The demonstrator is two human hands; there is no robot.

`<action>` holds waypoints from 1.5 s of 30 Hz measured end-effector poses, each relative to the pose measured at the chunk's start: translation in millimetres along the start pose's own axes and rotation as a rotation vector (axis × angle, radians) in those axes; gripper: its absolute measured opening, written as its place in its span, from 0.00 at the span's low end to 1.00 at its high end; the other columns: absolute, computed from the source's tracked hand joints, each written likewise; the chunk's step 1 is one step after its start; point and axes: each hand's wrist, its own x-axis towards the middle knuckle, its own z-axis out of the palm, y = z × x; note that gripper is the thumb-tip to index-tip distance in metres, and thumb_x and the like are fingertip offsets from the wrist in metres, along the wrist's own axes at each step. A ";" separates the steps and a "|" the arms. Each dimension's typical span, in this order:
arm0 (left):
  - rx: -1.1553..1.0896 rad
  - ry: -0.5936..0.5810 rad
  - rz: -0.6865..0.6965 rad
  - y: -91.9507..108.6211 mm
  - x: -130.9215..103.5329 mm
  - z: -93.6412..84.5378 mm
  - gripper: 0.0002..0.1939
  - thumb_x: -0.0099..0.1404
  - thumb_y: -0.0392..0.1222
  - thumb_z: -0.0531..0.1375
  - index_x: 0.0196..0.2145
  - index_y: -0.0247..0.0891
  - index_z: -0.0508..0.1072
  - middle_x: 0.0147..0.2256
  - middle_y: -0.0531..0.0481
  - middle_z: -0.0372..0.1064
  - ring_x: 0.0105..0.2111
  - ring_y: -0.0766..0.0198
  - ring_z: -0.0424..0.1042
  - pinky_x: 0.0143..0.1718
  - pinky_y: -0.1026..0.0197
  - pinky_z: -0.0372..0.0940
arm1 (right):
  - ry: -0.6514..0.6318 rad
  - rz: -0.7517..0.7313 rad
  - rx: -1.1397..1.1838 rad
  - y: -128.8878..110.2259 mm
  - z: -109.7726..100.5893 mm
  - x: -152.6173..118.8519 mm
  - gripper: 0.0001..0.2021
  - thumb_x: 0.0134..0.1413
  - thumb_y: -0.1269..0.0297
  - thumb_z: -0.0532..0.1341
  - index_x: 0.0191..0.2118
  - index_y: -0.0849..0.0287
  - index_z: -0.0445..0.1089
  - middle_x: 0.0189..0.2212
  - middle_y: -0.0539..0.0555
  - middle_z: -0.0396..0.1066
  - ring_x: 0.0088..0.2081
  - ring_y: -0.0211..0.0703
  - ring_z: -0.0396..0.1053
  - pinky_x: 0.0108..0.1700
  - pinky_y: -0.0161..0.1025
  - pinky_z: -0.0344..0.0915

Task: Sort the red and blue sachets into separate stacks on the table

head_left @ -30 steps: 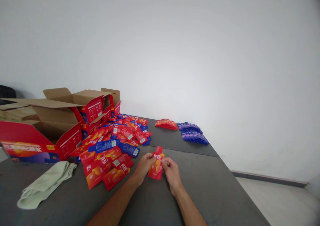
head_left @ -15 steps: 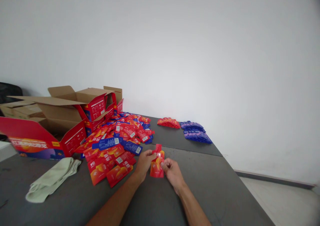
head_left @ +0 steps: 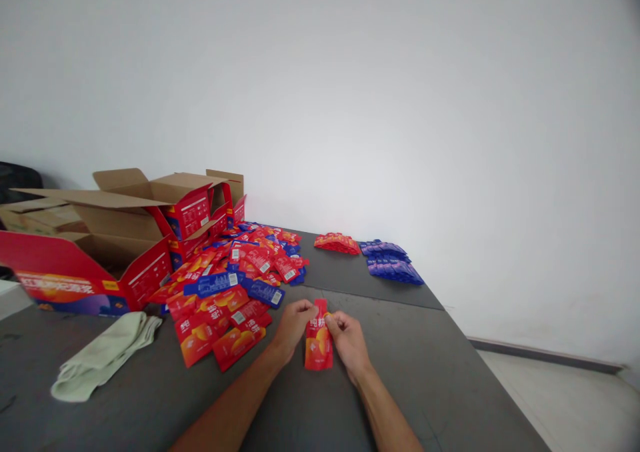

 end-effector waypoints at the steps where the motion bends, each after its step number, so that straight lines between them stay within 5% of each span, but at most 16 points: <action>1: 0.017 0.012 0.013 0.0 0.2 0.2 0.11 0.54 0.46 0.61 0.22 0.36 0.69 0.21 0.55 0.64 0.23 0.69 0.60 0.26 0.66 0.54 | 0.011 0.009 -0.009 0.4 0.2 0.3 0.24 0.51 0.40 0.62 0.27 0.61 0.70 0.23 0.50 0.69 0.25 0.37 0.61 0.28 0.33 0.56; 4: 0.051 0.059 0.018 -2.8 3.1 -0.6 0.14 0.54 0.50 0.62 0.22 0.36 0.68 0.21 0.55 0.64 0.23 0.68 0.61 0.26 0.66 0.55 | -0.006 0.034 -0.014 -1.8 -0.2 -1.2 0.24 0.51 0.40 0.61 0.26 0.60 0.68 0.22 0.49 0.68 0.24 0.36 0.60 0.28 0.33 0.55; 11: 0.052 0.162 0.020 -7.1 10.0 -7.8 0.20 0.57 0.58 0.60 0.27 0.35 0.72 0.25 0.51 0.70 0.26 0.66 0.66 0.27 0.66 0.59 | -0.268 0.136 -0.016 2.4 -5.3 -6.9 0.18 0.48 0.48 0.66 0.34 0.60 0.71 0.25 0.48 0.70 0.24 0.35 0.61 0.25 0.31 0.53; 15: -0.038 0.018 -0.192 -15.7 7.1 -4.6 0.21 0.55 0.52 0.64 0.41 0.35 0.71 0.34 0.48 0.74 0.30 0.63 0.73 0.28 0.64 0.65 | -0.126 0.117 -0.011 22.1 -7.2 2.6 0.16 0.50 0.50 0.63 0.34 0.60 0.71 0.25 0.49 0.71 0.24 0.36 0.62 0.25 0.32 0.55; 18: 0.032 -0.059 -0.281 -31.5 4.6 3.0 0.31 0.49 0.41 0.67 0.51 0.36 0.65 0.33 0.49 0.73 0.27 0.62 0.73 0.26 0.63 0.66 | 0.006 0.085 -0.030 37.4 -8.6 12.3 0.19 0.49 0.49 0.62 0.38 0.60 0.71 0.25 0.50 0.72 0.23 0.38 0.63 0.25 0.33 0.57; 21: 0.115 -0.017 -0.138 -46.0 7.8 12.3 0.27 0.51 0.36 0.65 0.50 0.36 0.66 0.30 0.50 0.73 0.25 0.65 0.72 0.27 0.64 0.66 | 0.180 0.039 -0.095 51.0 -11.1 20.9 0.26 0.49 0.50 0.63 0.50 0.61 0.67 0.22 0.48 0.70 0.23 0.41 0.65 0.27 0.35 0.61; 25: 0.230 0.008 0.002 -51.1 20.4 22.6 0.19 0.57 0.35 0.59 0.47 0.36 0.72 0.39 0.43 0.76 0.33 0.61 0.74 0.36 0.61 0.68 | 0.240 -0.054 -0.125 64.5 -17.9 31.0 0.33 0.51 0.55 0.60 0.61 0.62 0.56 0.36 0.55 0.76 0.35 0.45 0.73 0.40 0.41 0.68; 30: 0.736 -0.123 0.194 -45.9 23.2 28.4 0.26 0.61 0.32 0.52 0.57 0.37 0.69 0.57 0.42 0.66 0.56 0.55 0.64 0.58 0.55 0.57 | 0.230 -0.146 -0.430 69.9 -24.8 39.5 0.22 0.54 0.64 0.54 0.53 0.64 0.69 0.46 0.61 0.74 0.46 0.48 0.72 0.52 0.43 0.65; 35: 1.166 -0.174 0.192 -40.6 8.9 29.4 0.28 0.65 0.40 0.49 0.64 0.46 0.60 0.66 0.46 0.51 0.60 0.46 0.54 0.57 0.44 0.54 | 0.197 -0.171 -0.817 61.5 -18.7 39.1 0.19 0.58 0.69 0.50 0.49 0.66 0.74 0.50 0.65 0.71 0.51 0.49 0.68 0.56 0.42 0.60; 40: 1.248 -0.176 0.217 -39.2 4.7 25.6 0.27 0.68 0.42 0.46 0.64 0.48 0.59 0.66 0.46 0.51 0.62 0.42 0.50 0.57 0.39 0.49 | 0.168 -0.170 -1.117 50.7 -8.8 29.5 0.22 0.58 0.69 0.51 0.57 0.56 0.69 0.63 0.59 0.58 0.62 0.54 0.55 0.60 0.47 0.53; 45: 1.287 -0.120 0.202 -40.5 6.3 20.6 0.26 0.68 0.42 0.46 0.63 0.47 0.61 0.65 0.44 0.53 0.64 0.42 0.48 0.59 0.37 0.45 | -0.028 -0.138 -1.180 50.0 -5.7 24.9 0.27 0.62 0.67 0.47 0.66 0.49 0.55 0.66 0.53 0.53 0.68 0.51 0.43 0.63 0.57 0.44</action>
